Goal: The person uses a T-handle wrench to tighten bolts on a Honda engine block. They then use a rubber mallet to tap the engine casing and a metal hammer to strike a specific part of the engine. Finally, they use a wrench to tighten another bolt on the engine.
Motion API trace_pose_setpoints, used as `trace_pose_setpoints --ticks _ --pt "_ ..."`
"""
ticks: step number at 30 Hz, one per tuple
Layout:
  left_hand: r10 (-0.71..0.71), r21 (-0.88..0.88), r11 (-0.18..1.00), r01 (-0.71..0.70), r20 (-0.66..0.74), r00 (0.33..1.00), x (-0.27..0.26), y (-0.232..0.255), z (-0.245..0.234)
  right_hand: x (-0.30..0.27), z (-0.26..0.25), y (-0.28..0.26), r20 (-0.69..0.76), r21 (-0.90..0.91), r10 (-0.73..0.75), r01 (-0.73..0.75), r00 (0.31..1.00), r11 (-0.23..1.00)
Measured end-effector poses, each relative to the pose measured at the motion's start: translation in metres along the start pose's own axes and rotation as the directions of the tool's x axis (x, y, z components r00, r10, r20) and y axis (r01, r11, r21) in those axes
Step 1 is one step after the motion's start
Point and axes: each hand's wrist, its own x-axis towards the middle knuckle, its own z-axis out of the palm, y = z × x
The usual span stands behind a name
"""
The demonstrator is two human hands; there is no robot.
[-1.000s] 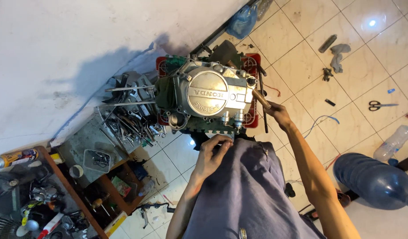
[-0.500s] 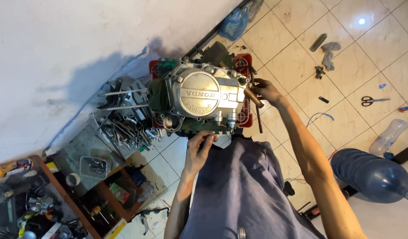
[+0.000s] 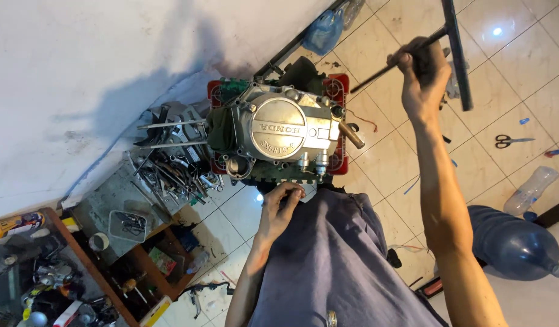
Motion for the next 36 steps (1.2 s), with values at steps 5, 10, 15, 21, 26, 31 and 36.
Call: trace_pose_setpoints --ticks 5,10,15,21,26,31,36 --pt "0.118 0.067 0.991 -0.114 -0.055 0.991 0.002 0.015 -0.009 0.012 0.024 0.033 0.010 0.018 -0.104 0.103 0.995 0.994" --pt "0.219 0.175 0.967 -0.185 -0.202 0.954 0.011 0.032 -0.043 0.016 0.038 0.052 0.036 0.074 -0.070 0.067 0.997 0.995" --pt "0.191 0.125 0.979 -0.164 -0.243 0.951 0.012 0.029 -0.053 0.025 0.029 0.045 0.064 0.014 -0.067 0.067 0.996 0.998" --pt "0.176 0.087 0.983 -0.162 -0.193 0.965 0.006 0.024 -0.040 0.039 0.012 0.069 0.078 -0.142 -0.089 0.100 0.993 0.985" --pt "0.190 0.165 0.974 -0.157 -0.204 0.960 0.012 0.018 -0.038 0.024 0.010 0.083 0.057 -0.199 -0.108 0.118 0.992 0.973" --pt "0.129 0.142 0.984 -0.104 -0.175 0.976 0.006 0.020 -0.035 0.005 0.017 0.072 -0.023 0.051 -0.068 0.069 0.997 0.996" --pt "0.172 0.170 0.975 -0.146 -0.156 0.973 0.016 0.030 -0.030 0.010 0.032 0.071 0.001 0.152 -0.022 0.021 1.000 0.988"
